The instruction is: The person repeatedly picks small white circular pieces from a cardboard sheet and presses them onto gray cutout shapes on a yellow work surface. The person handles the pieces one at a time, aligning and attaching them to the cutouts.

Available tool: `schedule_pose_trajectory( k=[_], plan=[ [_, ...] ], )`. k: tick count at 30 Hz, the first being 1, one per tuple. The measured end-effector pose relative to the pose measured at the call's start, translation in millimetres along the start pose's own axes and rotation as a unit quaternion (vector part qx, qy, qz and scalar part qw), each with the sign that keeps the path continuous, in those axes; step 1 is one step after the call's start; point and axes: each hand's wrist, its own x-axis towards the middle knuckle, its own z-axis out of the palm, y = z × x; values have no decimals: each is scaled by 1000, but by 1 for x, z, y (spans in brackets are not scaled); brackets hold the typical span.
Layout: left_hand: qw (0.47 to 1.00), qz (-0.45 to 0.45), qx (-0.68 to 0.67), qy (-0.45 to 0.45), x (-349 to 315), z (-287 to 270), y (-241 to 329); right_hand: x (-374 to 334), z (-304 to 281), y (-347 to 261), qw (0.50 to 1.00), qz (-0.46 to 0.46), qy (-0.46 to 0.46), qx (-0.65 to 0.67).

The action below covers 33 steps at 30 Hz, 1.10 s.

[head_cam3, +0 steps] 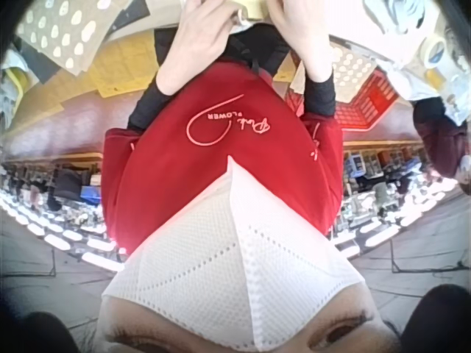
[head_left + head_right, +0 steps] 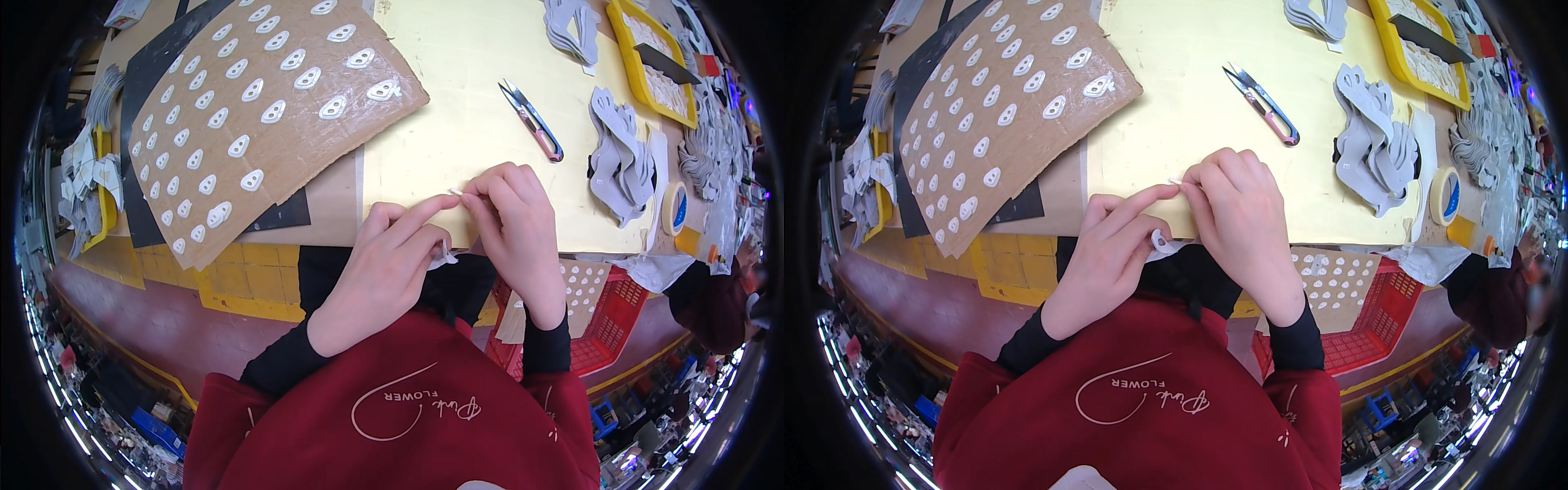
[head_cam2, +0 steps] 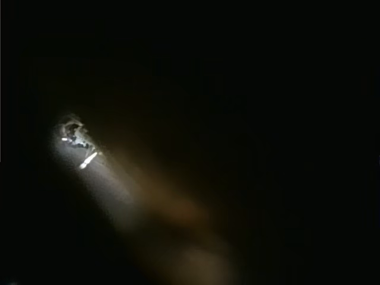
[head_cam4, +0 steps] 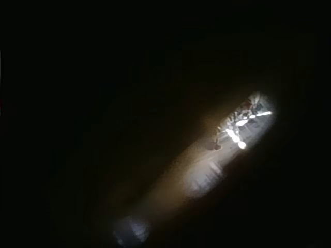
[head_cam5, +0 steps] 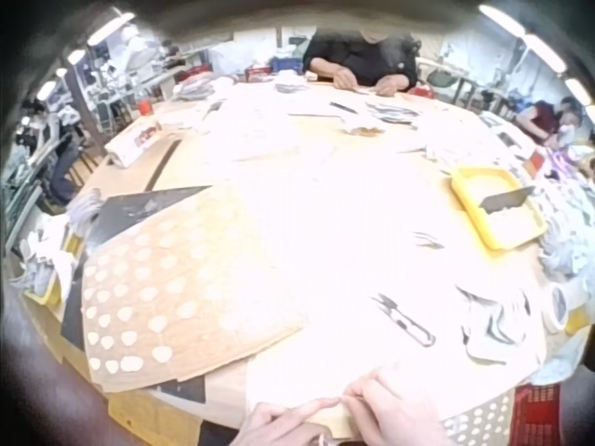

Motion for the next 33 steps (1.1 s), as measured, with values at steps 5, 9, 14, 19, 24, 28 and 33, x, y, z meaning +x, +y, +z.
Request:
schedule_pose_trajectory(
  k=[5,9,14,19,24,28,33],
  plan=[
    [1000,4,6,2,0,1,-1,0,0,-5,1000,-1,8,-16],
    [1000,2,8,2,-1,2,-2,1,10,-2,999,21,34,-17],
    [1000,7,0,8,0,2,-1,1,-1,0,999,24,14,29],
    [1000,7,6,9,-2,3,-3,0,4,-3,1000,-6,22,-12],
    [1000,5,3,5,-1,3,-4,3,5,-2,999,21,50,-3],
    [1000,6,1,3,-2,3,-3,9,-4,11,993,23,117,-11],
    [1000,9,17,3,-3,3,-4,25,-5,22,990,-4,135,-43]
  ],
)
